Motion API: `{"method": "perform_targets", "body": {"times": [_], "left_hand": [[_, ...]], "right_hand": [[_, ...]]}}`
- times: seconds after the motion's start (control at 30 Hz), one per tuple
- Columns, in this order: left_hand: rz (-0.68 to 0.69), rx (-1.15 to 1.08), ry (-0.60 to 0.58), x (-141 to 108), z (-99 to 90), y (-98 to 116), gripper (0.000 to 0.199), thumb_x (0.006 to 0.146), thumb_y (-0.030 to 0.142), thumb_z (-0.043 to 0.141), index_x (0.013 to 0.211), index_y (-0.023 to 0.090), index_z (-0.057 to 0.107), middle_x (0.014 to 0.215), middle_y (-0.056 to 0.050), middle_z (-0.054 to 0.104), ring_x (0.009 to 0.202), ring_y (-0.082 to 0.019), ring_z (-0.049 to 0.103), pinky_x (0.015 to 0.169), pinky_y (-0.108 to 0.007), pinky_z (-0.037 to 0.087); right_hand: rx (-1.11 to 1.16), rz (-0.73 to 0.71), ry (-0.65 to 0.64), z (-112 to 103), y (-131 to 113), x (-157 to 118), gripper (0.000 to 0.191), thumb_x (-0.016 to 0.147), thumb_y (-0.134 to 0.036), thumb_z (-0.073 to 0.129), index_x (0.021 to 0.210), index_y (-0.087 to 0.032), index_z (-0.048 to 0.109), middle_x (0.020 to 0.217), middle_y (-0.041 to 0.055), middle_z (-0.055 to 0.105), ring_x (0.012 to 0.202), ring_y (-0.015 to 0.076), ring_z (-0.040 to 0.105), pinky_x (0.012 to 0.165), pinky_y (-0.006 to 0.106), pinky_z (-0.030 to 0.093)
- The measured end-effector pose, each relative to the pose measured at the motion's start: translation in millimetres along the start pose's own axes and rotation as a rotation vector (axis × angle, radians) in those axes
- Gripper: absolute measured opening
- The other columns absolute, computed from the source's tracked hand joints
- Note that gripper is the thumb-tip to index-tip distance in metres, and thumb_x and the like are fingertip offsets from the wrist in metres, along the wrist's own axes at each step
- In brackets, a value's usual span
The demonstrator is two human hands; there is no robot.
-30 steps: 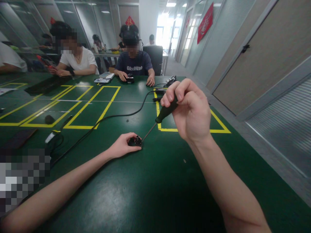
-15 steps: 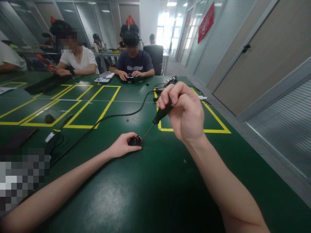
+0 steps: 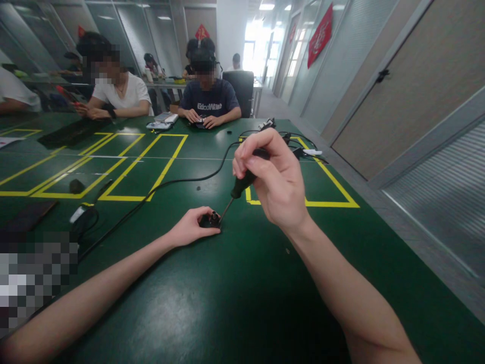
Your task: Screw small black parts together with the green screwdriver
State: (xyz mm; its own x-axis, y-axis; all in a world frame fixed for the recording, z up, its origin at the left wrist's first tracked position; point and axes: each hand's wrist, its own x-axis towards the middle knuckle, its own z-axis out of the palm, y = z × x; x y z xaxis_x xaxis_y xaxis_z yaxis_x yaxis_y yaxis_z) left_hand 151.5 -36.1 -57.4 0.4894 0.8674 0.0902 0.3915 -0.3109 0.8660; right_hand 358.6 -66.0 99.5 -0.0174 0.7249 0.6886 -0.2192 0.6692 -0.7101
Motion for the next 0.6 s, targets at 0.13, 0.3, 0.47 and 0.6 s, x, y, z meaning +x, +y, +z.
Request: {"method": "perform_targets", "body": {"times": [0.13,0.3,0.47,0.6], "left_hand": [[0.003,-0.009,0.007,0,0.4,0,0.032,0.073,0.039,0.087,0.093,0.018,0.073,0.086,-0.001,0.07,0.081,-0.017,0.062,0.08,-0.031,0.05],[0.004,-0.005,0.006,0,0.1,0,0.033,0.073,0.039,0.087,0.094,0.018,0.072,0.086,-0.001,0.07,0.08,-0.017,0.062,0.081,-0.032,0.05],[0.006,0.004,0.002,0,-0.5,0,0.033,0.074,0.04,0.087,0.095,0.018,0.073,0.087,-0.001,0.071,0.08,-0.018,0.062,0.082,-0.033,0.051],[0.009,0.012,0.002,-1,-0.6,1,0.033,0.075,0.041,0.086,0.094,0.018,0.073,0.086,-0.001,0.071,0.081,-0.018,0.063,0.082,-0.033,0.052]], "right_hand": [[-0.031,-0.053,0.073,3,3,-4,0.015,0.088,-0.029,0.071,0.082,-0.025,0.057,0.073,-0.0026,0.048,0.064,0.0141,0.052,0.068,0.034,0.053],[-0.125,-0.082,0.198,7,10,-12,0.01,0.093,-0.028,0.067,0.086,-0.027,0.06,0.079,-0.0014,0.05,0.07,0.0147,0.055,0.073,0.032,0.053],[-0.153,-0.132,0.263,14,15,-21,0.005,0.096,-0.032,0.066,0.093,-0.029,0.064,0.082,-0.0004,0.054,0.074,0.0156,0.057,0.074,0.033,0.055],[-0.142,-0.147,0.013,12,9,-24,0.019,0.101,-0.044,0.061,0.105,-0.029,0.071,0.083,0.0011,0.06,0.071,0.0165,0.058,0.066,0.034,0.054]]}}
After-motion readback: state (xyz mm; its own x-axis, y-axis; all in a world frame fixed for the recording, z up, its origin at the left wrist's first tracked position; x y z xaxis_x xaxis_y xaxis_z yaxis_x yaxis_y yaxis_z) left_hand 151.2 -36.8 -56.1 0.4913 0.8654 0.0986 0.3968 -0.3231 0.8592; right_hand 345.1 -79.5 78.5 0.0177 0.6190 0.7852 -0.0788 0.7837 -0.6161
